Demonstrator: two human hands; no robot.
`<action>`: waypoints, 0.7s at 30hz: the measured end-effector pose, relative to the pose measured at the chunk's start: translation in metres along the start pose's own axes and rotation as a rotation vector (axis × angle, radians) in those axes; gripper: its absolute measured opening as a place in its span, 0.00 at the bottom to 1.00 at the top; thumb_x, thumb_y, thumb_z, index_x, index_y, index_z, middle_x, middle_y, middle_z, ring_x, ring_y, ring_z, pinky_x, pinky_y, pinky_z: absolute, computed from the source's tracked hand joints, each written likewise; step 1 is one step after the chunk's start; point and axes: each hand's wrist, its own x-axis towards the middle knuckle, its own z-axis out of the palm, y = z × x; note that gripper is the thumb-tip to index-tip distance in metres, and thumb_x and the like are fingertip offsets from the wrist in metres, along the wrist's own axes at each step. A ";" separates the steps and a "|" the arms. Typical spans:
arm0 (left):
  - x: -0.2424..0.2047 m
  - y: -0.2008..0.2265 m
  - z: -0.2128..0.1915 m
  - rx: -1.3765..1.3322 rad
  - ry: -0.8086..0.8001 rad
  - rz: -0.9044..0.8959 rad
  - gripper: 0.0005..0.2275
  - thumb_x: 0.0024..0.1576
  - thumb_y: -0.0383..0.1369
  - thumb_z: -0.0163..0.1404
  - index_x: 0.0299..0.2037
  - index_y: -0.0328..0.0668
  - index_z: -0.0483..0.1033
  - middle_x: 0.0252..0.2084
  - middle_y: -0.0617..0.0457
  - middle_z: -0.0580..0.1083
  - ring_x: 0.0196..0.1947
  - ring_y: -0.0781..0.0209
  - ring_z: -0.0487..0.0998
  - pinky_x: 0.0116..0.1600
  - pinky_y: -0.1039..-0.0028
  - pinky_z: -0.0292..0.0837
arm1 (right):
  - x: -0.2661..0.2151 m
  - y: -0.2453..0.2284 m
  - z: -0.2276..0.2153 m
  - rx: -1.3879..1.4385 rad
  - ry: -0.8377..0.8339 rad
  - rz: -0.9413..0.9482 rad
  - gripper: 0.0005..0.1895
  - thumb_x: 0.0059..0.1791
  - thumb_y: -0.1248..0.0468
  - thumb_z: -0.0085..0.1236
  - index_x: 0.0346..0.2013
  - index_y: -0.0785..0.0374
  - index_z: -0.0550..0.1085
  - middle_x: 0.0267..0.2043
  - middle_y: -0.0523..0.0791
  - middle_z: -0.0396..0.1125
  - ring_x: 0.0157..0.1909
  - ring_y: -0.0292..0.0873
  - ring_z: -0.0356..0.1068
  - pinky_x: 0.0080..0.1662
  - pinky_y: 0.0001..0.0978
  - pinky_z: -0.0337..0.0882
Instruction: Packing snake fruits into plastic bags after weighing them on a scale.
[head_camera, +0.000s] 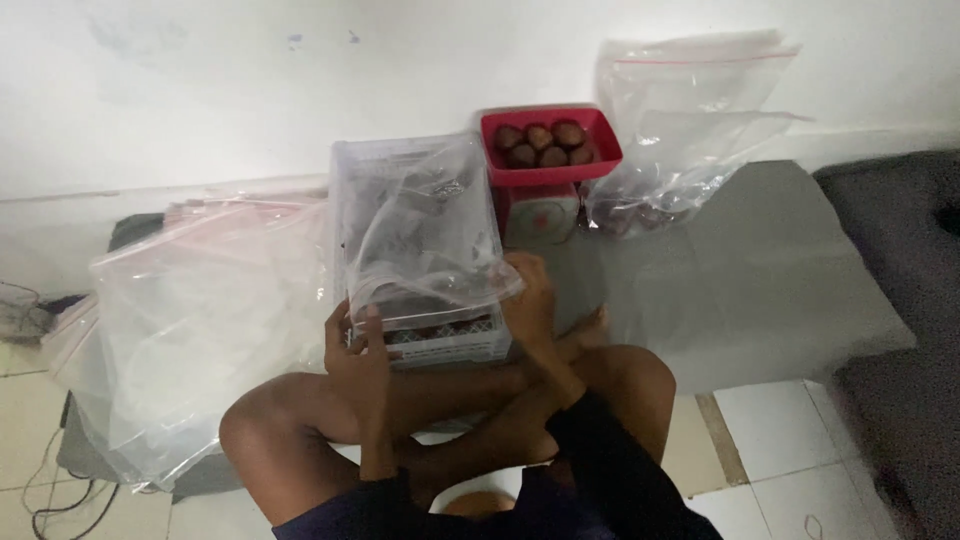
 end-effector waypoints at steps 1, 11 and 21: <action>-0.001 0.002 0.001 0.061 0.013 0.022 0.16 0.65 0.37 0.48 0.63 0.50 0.70 0.56 0.44 0.71 0.42 0.45 0.80 0.32 0.64 0.86 | 0.005 0.007 0.000 -0.027 -0.073 -0.061 0.15 0.49 0.63 0.64 0.49 0.61 0.73 0.45 0.53 0.72 0.50 0.60 0.73 0.51 0.52 0.72; 0.062 -0.004 -0.028 0.346 0.013 0.633 0.09 0.71 0.26 0.44 0.59 0.36 0.72 0.40 0.39 0.78 0.29 0.50 0.82 0.25 0.67 0.76 | 0.073 -0.064 -0.029 -0.621 -0.074 -0.595 0.20 0.55 0.56 0.55 0.63 0.49 0.69 0.48 0.46 0.72 0.47 0.50 0.76 0.45 0.49 0.75; 0.083 -0.034 0.000 0.127 -0.007 0.551 0.13 0.65 0.16 0.48 0.60 0.31 0.70 0.45 0.36 0.74 0.34 0.54 0.74 0.20 0.68 0.74 | 0.053 0.042 0.004 -0.752 -0.299 -0.778 0.15 0.48 0.55 0.61 0.49 0.50 0.78 0.43 0.43 0.74 0.45 0.46 0.77 0.39 0.38 0.78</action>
